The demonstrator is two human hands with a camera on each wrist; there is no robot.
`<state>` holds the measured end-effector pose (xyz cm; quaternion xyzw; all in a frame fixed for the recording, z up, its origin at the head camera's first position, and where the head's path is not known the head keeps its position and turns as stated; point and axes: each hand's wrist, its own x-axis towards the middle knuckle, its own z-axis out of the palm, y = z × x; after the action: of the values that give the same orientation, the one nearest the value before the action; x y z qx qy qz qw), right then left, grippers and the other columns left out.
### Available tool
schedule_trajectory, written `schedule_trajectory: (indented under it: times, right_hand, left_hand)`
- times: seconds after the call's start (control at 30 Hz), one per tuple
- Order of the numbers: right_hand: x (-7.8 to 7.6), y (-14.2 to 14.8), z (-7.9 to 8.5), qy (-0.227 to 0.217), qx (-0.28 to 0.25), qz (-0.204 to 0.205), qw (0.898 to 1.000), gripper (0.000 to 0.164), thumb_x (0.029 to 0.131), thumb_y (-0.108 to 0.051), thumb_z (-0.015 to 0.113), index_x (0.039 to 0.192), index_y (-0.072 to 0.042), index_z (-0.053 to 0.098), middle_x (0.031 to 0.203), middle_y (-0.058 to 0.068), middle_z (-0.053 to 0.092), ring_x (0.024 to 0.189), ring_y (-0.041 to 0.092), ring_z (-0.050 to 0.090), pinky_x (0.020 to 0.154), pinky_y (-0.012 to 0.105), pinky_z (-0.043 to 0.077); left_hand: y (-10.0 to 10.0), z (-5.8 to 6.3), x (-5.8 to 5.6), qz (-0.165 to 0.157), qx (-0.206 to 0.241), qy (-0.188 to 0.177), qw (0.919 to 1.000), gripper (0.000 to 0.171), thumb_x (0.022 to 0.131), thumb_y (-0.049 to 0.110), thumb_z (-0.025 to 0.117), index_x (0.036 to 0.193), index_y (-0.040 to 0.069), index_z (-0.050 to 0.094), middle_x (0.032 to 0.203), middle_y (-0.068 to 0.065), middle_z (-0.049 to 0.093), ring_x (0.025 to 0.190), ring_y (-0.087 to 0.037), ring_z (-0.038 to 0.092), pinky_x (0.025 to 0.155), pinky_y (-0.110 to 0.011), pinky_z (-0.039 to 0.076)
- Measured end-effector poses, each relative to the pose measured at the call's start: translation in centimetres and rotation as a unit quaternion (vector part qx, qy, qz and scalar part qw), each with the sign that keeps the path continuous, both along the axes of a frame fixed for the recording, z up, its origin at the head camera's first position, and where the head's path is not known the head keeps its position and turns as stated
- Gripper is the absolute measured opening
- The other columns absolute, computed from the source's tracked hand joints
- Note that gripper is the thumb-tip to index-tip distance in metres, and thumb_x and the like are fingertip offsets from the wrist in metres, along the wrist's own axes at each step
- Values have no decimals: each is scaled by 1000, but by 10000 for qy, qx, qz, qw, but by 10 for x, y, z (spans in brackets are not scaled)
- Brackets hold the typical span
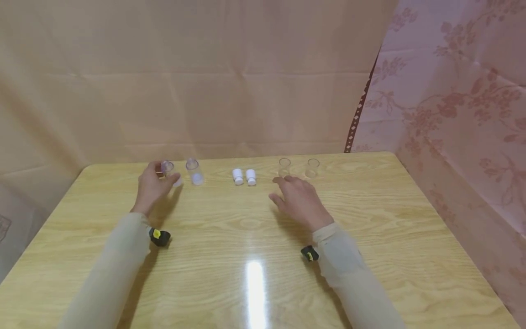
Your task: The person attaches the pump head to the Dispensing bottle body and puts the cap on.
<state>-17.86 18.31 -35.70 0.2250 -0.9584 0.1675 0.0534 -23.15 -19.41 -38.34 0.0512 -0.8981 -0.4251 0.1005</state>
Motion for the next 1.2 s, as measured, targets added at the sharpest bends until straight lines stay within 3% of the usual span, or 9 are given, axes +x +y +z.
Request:
schedule_trajectory:
  times: [0.2,0.37,0.57,0.83,1.2]
  right_hand:
    - [-5,-14,3,34,66,151,9999,45,99,-31,68,133,-2,62,114,16,71,101,32,69,84,52,55]
    - [-16,-34,3,176,140,167,9996,41,98,-30,69,129,-3,65,109,13,72,96,29,69,80,49,56]
    - [-33,-61,-1,222,199,129,9995,38,98,-29,69,126,-4,67,108,11,72,97,29,68,79,48,56]
    - [-56,-90,-1,64,262,-119,9996,41,98,-30,69,129,-4,66,120,15,67,111,35,63,86,51,55]
    - [-75,-112,-4,65,519,-206,9984,35,96,-23,69,127,-6,67,117,17,67,104,35,58,84,48,51]
  left_hand:
    - [1,-1,-1,88,285,-262,9992,46,97,20,70,127,-11,54,123,-28,60,115,-41,58,100,-50,49]
    - [0,-1,1,118,376,-223,9990,48,96,17,71,129,-13,54,124,-30,60,113,-41,59,100,-49,49]
    - [4,4,13,66,490,-196,9986,50,94,15,73,130,-14,54,123,-30,61,111,-40,60,97,-47,51]
    - [15,13,31,-178,625,-163,9978,48,92,11,74,129,-14,55,123,-31,61,114,-42,61,96,-46,53]
    - [32,15,47,-570,597,-190,9964,46,92,10,74,129,-11,56,121,-27,61,114,-38,58,95,-44,54]
